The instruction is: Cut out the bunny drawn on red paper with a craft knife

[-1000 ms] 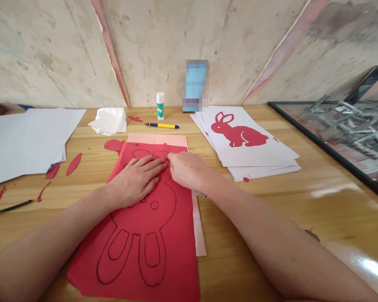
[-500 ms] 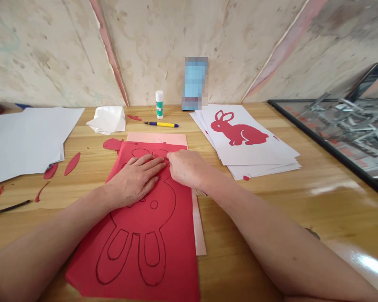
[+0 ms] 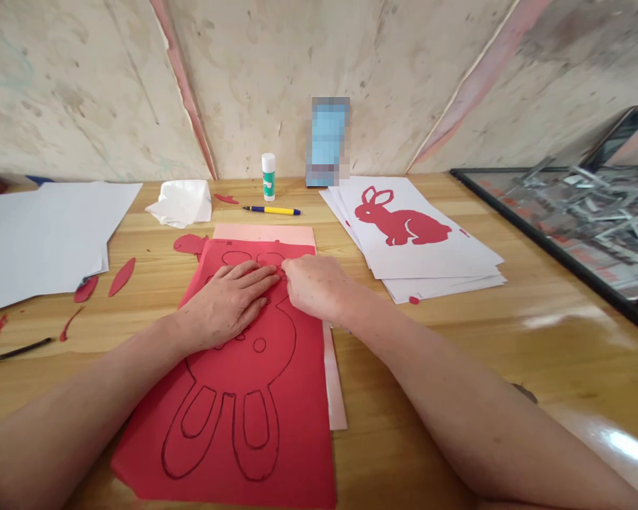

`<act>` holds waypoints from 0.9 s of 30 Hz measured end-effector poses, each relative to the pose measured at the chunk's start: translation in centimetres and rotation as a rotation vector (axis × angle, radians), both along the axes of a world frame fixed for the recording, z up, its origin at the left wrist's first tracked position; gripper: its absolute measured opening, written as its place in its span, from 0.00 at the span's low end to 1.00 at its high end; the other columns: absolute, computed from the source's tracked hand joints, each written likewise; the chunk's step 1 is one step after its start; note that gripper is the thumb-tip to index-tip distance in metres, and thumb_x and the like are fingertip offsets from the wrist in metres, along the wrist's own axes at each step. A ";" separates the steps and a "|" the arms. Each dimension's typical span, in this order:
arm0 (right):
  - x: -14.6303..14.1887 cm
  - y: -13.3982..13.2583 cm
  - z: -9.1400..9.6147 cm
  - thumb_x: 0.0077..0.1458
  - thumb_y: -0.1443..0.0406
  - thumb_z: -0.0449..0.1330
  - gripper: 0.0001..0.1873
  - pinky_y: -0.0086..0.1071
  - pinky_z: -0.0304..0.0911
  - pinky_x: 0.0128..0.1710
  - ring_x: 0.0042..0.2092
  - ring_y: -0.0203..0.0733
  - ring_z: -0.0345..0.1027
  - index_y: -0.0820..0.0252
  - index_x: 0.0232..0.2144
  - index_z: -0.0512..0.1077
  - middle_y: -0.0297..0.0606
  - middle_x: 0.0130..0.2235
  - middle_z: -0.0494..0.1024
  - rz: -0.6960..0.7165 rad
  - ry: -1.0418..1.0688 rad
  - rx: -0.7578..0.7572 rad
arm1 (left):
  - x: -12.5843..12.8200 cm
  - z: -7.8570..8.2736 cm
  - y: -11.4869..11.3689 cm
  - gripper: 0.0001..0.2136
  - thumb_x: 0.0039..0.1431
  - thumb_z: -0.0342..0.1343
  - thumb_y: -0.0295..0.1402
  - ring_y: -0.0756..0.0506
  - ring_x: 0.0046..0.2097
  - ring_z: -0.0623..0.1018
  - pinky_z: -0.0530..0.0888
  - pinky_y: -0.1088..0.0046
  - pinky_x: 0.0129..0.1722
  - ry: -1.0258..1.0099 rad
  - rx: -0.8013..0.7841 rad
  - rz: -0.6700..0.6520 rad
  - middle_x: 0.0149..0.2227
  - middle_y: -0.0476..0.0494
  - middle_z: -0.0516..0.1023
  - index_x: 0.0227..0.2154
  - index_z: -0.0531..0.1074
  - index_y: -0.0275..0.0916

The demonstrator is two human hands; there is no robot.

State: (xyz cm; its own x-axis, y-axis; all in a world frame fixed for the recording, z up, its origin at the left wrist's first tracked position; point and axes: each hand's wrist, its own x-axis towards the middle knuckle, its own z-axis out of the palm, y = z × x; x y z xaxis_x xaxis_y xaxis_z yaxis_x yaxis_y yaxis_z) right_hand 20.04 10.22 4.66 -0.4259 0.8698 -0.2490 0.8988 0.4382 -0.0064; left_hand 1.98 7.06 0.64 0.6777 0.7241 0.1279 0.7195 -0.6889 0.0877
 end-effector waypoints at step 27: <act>2.2 0.9 -0.9 0.52 0.76 0.48 0.16 0.32 0.39 0.25 0.30 0.36 0.58 0.60 0.36 0.72 0.38 0.30 0.70 0.250 0.033 0.241 | -0.3 -0.3 0.0 0.19 0.69 0.37 0.33 0.39 0.58 0.62 0.63 0.60 0.52 0.039 0.025 -0.077 0.62 0.44 0.61 0.58 0.61 0.38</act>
